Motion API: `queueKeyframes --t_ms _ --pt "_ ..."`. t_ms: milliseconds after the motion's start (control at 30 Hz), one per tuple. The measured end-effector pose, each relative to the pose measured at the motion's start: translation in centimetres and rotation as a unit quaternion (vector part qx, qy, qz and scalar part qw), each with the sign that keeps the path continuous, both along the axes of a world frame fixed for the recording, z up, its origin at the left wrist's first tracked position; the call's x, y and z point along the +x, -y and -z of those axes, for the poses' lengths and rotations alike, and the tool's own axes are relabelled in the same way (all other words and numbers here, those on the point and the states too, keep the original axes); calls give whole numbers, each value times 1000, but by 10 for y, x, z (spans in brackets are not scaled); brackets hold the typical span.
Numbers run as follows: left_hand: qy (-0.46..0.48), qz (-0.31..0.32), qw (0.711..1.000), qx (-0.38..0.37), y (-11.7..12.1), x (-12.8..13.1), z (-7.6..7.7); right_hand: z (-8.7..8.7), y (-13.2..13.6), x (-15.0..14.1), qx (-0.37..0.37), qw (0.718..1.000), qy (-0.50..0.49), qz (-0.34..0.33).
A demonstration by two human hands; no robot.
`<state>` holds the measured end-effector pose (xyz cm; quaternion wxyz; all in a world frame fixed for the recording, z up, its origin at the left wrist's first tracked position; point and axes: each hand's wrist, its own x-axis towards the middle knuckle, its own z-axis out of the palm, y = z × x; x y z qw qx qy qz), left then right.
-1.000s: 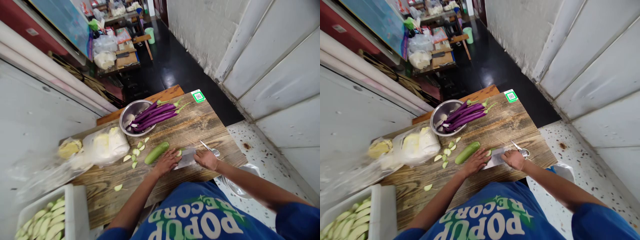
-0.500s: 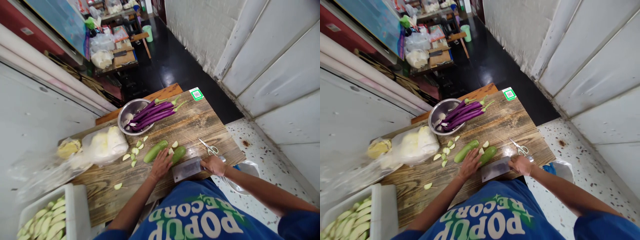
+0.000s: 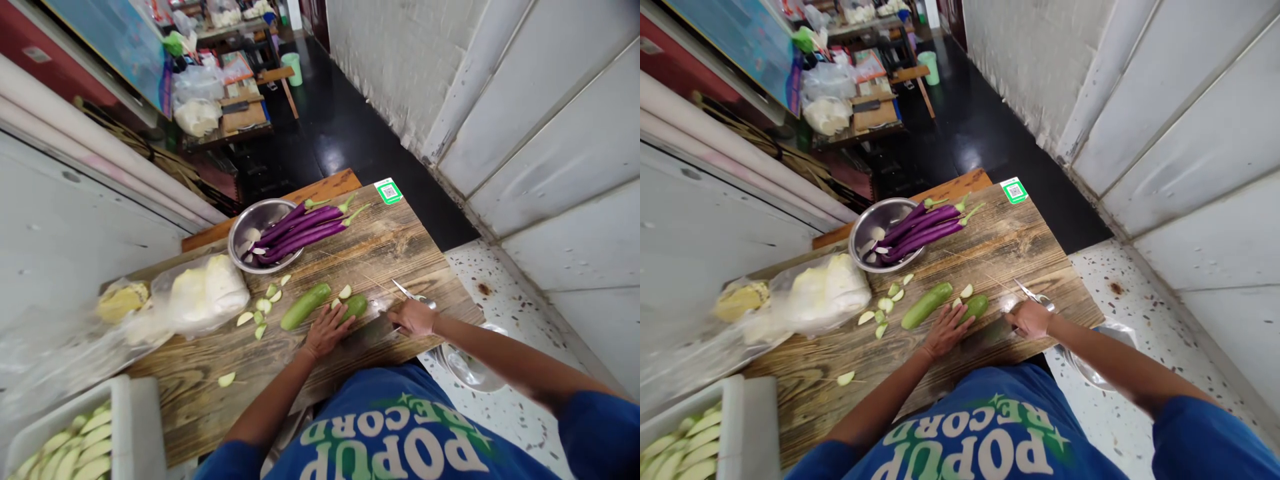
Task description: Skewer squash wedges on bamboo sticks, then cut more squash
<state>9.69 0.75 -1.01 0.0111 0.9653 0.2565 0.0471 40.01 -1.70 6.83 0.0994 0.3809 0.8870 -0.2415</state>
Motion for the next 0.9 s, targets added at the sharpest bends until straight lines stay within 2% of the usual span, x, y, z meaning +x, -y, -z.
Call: queueKeyframes --t_ms 200,367,500,567,633,700,800,900 --pt "-27 19 999 3 -18 -4 -6 4 -38 -1 36 998 36 -30" --pt "-19 12 999 -33 -43 2 -13 2 -71 -1 64 995 63 -39" --pt "12 -12 998 -61 -54 -1 -20 -6 -79 4 69 994 75 -42" --pt "32 -96 993 -55 -56 -12 -21 -9 -71 9 62 995 73 -42" --pt "47 -222 973 -45 -57 -28 -20 -12 -55 15 52 996 64 -30" --pt "48 -297 952 -62 -61 -43 -19 -13 -34 20 41 998 53 -1" --pt "26 -265 957 -114 -69 -56 -19 -13 -1 22 3 999 25 39" --pt "3 -237 961 -141 -76 -55 -22 -13 25 18 -42 996 -11 77"
